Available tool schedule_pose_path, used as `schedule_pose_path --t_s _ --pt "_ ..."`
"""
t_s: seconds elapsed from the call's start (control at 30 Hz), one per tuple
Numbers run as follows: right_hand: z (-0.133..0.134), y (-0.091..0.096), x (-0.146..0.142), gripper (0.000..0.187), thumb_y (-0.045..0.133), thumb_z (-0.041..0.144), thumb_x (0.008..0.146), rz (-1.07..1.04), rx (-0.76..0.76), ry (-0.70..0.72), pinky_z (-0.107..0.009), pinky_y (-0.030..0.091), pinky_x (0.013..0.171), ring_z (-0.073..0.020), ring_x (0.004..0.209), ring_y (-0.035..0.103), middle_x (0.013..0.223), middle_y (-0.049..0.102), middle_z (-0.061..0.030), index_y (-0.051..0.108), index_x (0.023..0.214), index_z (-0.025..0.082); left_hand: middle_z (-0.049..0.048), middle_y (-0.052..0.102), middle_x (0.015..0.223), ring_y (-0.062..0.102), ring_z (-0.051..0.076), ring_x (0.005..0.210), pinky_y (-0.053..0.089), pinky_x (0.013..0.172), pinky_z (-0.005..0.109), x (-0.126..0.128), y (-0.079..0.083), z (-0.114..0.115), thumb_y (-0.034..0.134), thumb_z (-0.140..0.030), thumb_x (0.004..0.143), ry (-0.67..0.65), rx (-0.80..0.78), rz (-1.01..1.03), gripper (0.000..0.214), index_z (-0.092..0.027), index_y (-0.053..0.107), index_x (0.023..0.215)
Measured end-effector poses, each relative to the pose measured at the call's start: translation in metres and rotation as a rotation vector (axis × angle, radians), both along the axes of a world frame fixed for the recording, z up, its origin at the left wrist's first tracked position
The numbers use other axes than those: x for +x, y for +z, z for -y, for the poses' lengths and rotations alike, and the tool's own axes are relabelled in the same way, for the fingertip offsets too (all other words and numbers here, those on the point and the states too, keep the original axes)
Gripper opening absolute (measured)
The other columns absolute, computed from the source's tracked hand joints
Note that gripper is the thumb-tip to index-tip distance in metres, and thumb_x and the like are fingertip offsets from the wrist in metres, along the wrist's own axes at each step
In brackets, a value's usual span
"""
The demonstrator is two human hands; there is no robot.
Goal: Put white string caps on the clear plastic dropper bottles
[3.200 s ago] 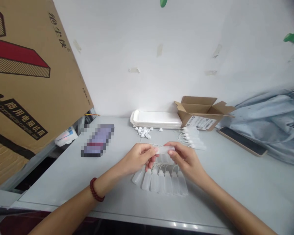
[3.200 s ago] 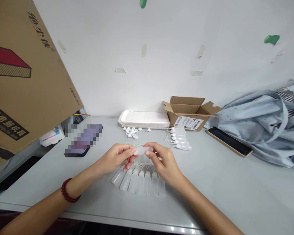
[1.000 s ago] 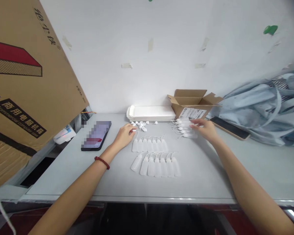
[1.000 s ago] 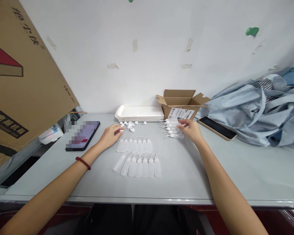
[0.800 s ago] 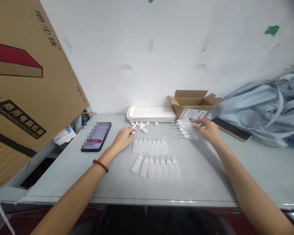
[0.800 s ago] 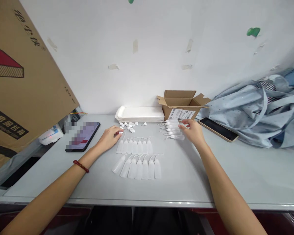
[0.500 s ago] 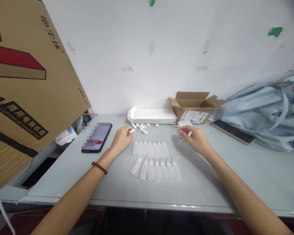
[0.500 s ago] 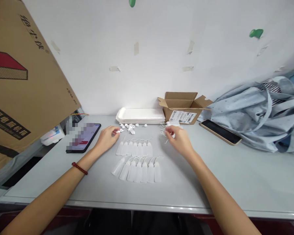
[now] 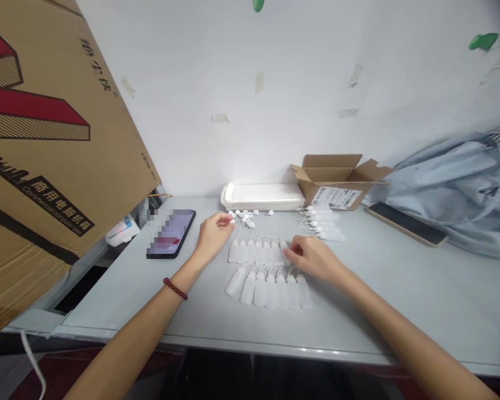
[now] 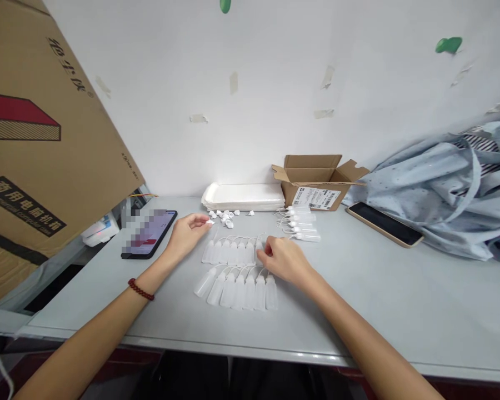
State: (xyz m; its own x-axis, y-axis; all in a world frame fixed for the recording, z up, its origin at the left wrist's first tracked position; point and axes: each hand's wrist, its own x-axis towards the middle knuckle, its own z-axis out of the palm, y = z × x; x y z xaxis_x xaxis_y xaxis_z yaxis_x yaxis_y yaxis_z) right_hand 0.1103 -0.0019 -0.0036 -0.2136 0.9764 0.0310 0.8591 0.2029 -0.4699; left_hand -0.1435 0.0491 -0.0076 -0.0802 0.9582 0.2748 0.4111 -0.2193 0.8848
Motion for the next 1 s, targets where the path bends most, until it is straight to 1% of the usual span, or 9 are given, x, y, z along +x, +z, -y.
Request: schedule_pose_path --t_s 0.2,0.47,0.6,0.67,0.7,0.77,0.83,0.9,1.0 --pt "-0.001 0.002 -0.003 0.026 0.048 0.033 0.079 0.077 -0.034 -0.058 -0.026 0.025 0.05 -0.0154 0.053 0.049 0.058 0.06 -0.0058 0.054 0.058 0.018 0.0075 0.069 0.085 0.065 0.02 0.083 0.049 0.081 0.034 0.001 0.003 0.003 0.07 -0.026 0.064 -0.016 -0.083 0.157 0.022 -0.013 0.065 0.082" --pt "-0.003 0.0 -0.007 0.029 0.049 0.035 0.076 0.094 -0.027 -0.125 -0.027 0.023 0.049 -0.0145 0.05 0.045 0.053 0.053 -0.0039 0.046 0.052 0.019 0.0067 0.069 0.084 0.063 0.018 0.084 0.047 0.084 0.033 0.011 0.011 0.014 0.074 -0.027 0.062 -0.093 -0.204 0.271 0.026 -0.012 0.067 0.082" --pt "-0.002 0.001 -0.005 0.027 0.049 0.036 0.079 -0.135 0.114 -0.163 -0.026 0.028 0.051 -0.0134 0.052 0.043 0.054 0.05 -0.0009 0.044 0.058 0.02 0.0056 0.068 0.085 0.063 0.017 0.082 0.048 0.081 0.031 0.017 0.013 0.02 0.076 -0.026 0.062 -0.178 -0.259 0.338 0.027 -0.013 0.066 0.084" --pt "0.002 0.004 -0.007 0.026 0.049 0.039 0.081 -0.307 0.176 -0.127 -0.026 0.032 0.053 -0.0131 0.055 0.043 0.058 0.05 0.0002 0.046 0.064 0.019 0.0057 0.068 0.085 0.063 0.016 0.081 0.048 0.08 0.03 0.021 0.015 0.024 0.076 -0.025 0.062 -0.212 -0.259 0.351 0.028 -0.013 0.066 0.084" --pt "0.004 0.006 -0.008 0.026 0.049 0.041 0.082 -0.395 0.167 -0.092 -0.026 0.034 0.054 -0.0132 0.056 0.045 0.06 0.05 0.0002 0.048 0.067 0.019 0.006 0.068 0.086 0.063 0.016 0.082 0.049 0.08 0.03 0.022 0.016 0.026 0.076 -0.025 0.062 -0.227 -0.25 0.354 0.028 -0.013 0.065 0.084" --pt "0.008 0.01 -0.012 0.028 0.05 0.044 0.083 -0.569 0.06 -0.015 -0.025 0.037 0.054 -0.0133 0.058 0.049 0.065 0.053 -0.0002 0.053 0.073 0.018 0.0064 0.068 0.087 0.063 0.016 0.082 0.049 0.08 0.031 0.025 0.018 0.029 0.076 -0.024 0.062 -0.255 -0.24 0.361 0.028 -0.013 0.065 0.085" --pt "0.012 0.014 -0.016 0.03 0.05 0.048 0.083 -0.712 -0.11 0.051 -0.025 0.039 0.052 -0.0131 0.056 0.052 0.066 0.056 -0.0003 0.057 0.08 0.018 0.0064 0.068 0.087 0.063 0.016 0.082 0.049 0.08 0.031 0.028 0.02 0.033 0.076 -0.023 0.063 -0.294 -0.264 0.386 0.029 -0.013 0.065 0.088" --pt "0.015 0.016 -0.019 0.032 0.051 0.05 0.083 -0.794 -0.257 0.1 -0.025 0.04 0.05 -0.0125 0.052 0.052 0.062 0.057 0.0004 0.058 0.084 0.018 0.0063 0.068 0.089 0.064 0.015 0.081 0.049 0.08 0.031 0.03 0.021 0.035 0.076 -0.022 0.065 -0.342 -0.309 0.432 0.03 -0.014 0.064 0.091" --pt "0.018 0.017 -0.023 0.031 0.053 0.048 0.083 -0.845 -0.389 0.173 -0.024 0.039 0.049 -0.0109 0.047 0.049 0.057 0.057 0.0015 0.059 0.084 0.018 0.0066 0.068 0.093 0.064 0.015 0.085 0.048 0.082 0.03 0.03 0.021 0.038 0.075 -0.022 0.066 -0.42 -0.362 0.501 0.03 -0.015 0.063 0.093"
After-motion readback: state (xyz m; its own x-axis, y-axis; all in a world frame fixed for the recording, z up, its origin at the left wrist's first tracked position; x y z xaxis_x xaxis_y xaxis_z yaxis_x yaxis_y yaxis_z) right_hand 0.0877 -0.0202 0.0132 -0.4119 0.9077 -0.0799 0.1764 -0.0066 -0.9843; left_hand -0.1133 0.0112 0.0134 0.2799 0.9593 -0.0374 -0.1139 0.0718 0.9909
